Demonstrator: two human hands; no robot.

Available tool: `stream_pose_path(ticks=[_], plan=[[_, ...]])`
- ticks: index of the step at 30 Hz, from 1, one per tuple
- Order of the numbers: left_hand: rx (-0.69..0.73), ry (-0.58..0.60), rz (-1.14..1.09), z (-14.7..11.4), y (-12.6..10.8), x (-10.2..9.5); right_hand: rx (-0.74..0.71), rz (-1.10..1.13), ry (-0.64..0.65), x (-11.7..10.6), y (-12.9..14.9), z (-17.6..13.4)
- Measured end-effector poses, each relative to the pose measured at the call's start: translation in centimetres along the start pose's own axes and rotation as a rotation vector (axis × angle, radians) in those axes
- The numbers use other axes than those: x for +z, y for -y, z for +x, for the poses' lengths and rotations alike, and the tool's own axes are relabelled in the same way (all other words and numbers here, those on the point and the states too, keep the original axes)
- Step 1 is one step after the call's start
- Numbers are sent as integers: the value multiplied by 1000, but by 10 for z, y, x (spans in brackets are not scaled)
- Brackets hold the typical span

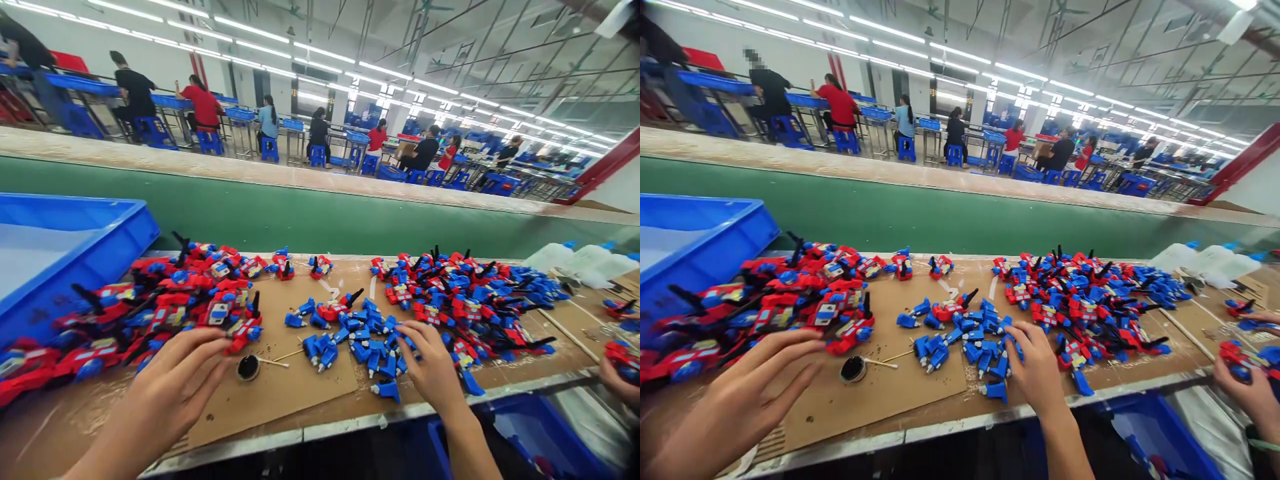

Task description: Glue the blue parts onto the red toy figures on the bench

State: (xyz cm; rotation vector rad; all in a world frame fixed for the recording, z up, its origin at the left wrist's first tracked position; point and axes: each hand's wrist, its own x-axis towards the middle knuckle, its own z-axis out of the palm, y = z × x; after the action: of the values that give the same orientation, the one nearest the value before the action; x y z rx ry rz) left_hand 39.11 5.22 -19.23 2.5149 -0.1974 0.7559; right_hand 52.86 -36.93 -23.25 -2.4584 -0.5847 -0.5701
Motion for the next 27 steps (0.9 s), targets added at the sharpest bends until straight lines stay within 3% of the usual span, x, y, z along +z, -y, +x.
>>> stream_pose_path(ticks=[3,6,8,11,14,18,21,23,25,27], plan=[[134,33,85,23,-2,-1,-31,-62,317,37,18,66],[135,79,133,28,3,-3,4,-58,480,56,12,120],[106,137,119,33,4,-2,-17,1,548,62,9,137],[55,331,23,58,-2,8,-51,99,610,66,13,142],[14,506,-245,104,-14,33,-43,144,545,65,23,140],[-149,500,-505,154,-35,81,-6,143,228,49,49,131],[-310,475,-663,159,-54,104,-85,212,-150,29,86,114],[-357,509,-882,150,-63,103,-176,333,-295,17,115,104],[-413,599,-1285,136,-68,89,-232,527,-226,10,142,100],[-505,687,-1694,120,-70,70,-283,763,-34,6,161,103]])
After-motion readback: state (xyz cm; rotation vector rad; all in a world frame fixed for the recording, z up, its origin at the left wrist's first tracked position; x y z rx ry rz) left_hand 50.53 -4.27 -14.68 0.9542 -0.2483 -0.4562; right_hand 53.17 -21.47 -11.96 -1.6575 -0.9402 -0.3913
